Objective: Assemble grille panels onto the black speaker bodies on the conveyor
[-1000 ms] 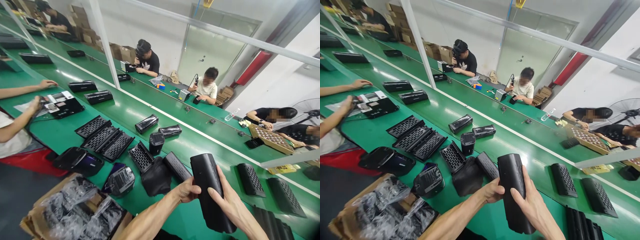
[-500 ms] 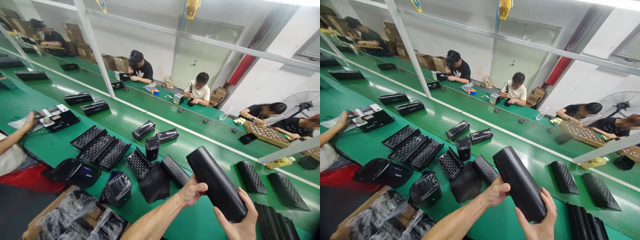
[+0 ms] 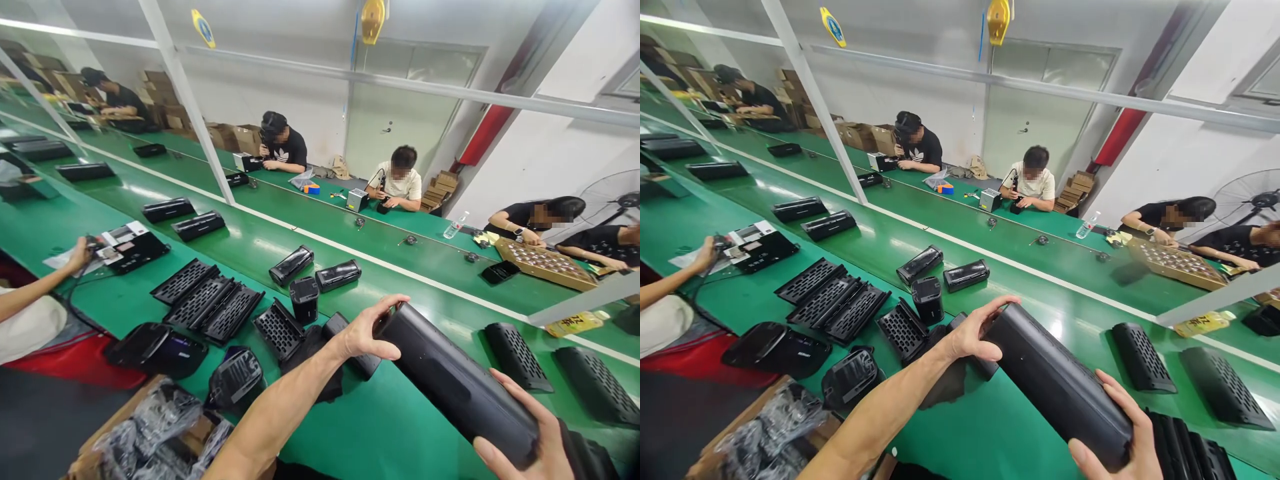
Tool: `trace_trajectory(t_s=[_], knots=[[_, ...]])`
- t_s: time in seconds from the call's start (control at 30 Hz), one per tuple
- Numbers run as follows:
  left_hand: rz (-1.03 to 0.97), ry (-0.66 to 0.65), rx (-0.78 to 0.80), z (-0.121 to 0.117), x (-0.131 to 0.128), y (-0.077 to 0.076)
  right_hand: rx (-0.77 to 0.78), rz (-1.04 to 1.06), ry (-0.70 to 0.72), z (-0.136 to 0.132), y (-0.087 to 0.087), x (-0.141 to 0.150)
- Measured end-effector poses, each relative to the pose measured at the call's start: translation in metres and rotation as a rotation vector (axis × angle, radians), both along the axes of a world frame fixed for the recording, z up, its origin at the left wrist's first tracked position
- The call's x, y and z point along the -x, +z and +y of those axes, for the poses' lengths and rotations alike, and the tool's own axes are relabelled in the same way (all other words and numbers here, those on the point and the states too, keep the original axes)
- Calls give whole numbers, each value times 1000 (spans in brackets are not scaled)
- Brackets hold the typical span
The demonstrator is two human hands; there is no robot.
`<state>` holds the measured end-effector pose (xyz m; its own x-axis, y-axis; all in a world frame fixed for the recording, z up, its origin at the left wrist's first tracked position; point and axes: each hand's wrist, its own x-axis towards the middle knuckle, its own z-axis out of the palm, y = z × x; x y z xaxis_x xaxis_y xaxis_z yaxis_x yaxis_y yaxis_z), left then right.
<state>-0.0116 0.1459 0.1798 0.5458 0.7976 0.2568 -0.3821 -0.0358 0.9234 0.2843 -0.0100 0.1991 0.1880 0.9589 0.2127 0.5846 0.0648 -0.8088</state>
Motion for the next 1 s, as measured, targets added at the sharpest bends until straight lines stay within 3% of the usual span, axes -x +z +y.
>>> trace_trajectory(t_s=[0.1,0.17,0.3,0.4,0.47,0.5,0.57,0.67,0.73,0.8,0.87,1.0], knots=[[-101,74,90,-2,-10,-23,111,32,-4,11,5,-8],[-221,134,196,-8,-22,-43,113,129,23,17,0,-13],[-513,186,602,-47,-61,-90,-74,376,38,20,-42,-1],[-424,-70,860,-80,-80,-120,-3,233,5,19,-73,17],[-257,-131,807,-88,-75,-126,80,140,12,20,-77,21],[-184,-77,712,-87,-68,-124,105,88,31,20,-75,19],[-53,63,461,-76,-50,-111,128,-87,110,21,-67,13],[263,32,84,-57,-31,-87,188,-402,280,22,-61,7],[392,24,-59,-54,-28,-82,241,-469,358,18,-68,5],[405,64,-71,-62,-24,-89,283,-415,363,7,-81,-1],[374,110,2,-76,-17,-101,320,-266,276,-11,-100,-12],[342,112,204,-100,0,-123,447,284,152,-51,-134,-27]])
